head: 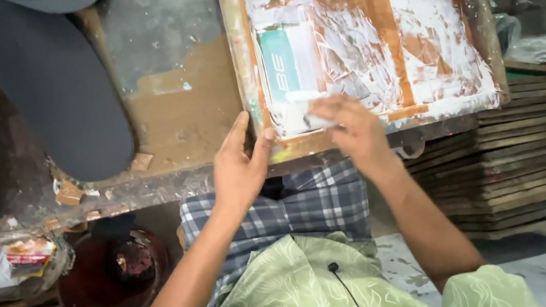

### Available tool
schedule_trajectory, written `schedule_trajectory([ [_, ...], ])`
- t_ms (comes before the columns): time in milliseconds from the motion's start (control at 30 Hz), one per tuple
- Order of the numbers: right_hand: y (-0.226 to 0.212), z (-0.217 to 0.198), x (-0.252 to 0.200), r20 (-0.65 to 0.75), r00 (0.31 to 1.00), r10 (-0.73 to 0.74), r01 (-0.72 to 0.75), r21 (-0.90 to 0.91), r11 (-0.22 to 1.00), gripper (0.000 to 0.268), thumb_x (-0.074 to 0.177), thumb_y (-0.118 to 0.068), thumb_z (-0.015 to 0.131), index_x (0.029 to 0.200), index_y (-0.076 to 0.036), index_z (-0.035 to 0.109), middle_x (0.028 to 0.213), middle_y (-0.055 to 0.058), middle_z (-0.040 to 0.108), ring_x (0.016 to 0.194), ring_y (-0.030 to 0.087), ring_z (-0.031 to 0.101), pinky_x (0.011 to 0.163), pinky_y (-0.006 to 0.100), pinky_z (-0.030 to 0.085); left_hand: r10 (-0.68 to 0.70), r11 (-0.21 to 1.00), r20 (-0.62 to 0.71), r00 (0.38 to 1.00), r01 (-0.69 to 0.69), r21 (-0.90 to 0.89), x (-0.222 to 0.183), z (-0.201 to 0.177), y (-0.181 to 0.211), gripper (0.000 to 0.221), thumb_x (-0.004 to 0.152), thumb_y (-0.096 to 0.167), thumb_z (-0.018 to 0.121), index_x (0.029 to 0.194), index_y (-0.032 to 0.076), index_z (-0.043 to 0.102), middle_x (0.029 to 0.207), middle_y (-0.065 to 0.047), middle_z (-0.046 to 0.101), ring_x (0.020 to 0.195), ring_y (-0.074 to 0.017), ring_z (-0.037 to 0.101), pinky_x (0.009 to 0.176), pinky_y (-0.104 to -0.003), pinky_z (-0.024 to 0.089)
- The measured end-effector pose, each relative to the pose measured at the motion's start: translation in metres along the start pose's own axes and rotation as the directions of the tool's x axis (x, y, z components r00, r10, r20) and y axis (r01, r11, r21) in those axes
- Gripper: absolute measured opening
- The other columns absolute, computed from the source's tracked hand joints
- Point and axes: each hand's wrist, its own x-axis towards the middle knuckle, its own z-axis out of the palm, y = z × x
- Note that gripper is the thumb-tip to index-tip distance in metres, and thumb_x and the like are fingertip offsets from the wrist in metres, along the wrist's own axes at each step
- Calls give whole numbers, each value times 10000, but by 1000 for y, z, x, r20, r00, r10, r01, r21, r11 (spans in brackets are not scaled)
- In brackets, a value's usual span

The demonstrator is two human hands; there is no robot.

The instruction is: Screen printing a logo onto black shoe soles at a workbench.

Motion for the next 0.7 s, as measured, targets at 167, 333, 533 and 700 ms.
schedule_trajectory([
  [167, -7, 3, -10, 110, 991, -77, 83, -44, 996, 387, 808, 24, 644, 1183, -44, 714, 1195, 127, 732, 1139, 307, 684, 1077, 409, 499, 168, 945, -67, 984, -141, 295, 0, 4, -14, 614, 943, 318, 767, 1393, -56, 583, 1312, -271, 655, 1185, -415, 642, 983, -435, 512],
  [333, 25, 3, 35, 160, 982, -100, 118, -109, 987, 333, 871, -40, 699, 1201, -67, 730, 1095, 137, 730, 1018, 309, 689, 996, 434, 518, 214, 908, -47, 976, -181, 379, -1, 0, -13, 627, 877, 267, 780, 1384, -48, 588, 1346, -232, 657, 1127, -389, 626, 969, -447, 504],
  [533, 50, 13, 128, 173, 983, -67, 84, -91, 992, 281, 910, -58, 702, 1185, -67, 755, 1056, 153, 741, 963, 315, 703, 856, 386, 534, 273, 901, -37, 961, -242, 360, -2, -4, -13, 596, 862, 208, 789, 1365, -46, 595, 1376, -213, 643, 1142, -393, 622, 981, -445, 504],
  [700, 52, 26, 109, 204, 978, 38, -15, -113, 993, 369, 838, -16, 684, 1187, -97, 772, 1048, 155, 734, 908, 295, 697, 834, 398, 552, 274, 910, -42, 961, -245, 335, -3, -6, -13, 583, 871, 193, 778, 1380, -26, 596, 1386, -200, 646, 1161, -384, 626, 1009, -435, 503],
])
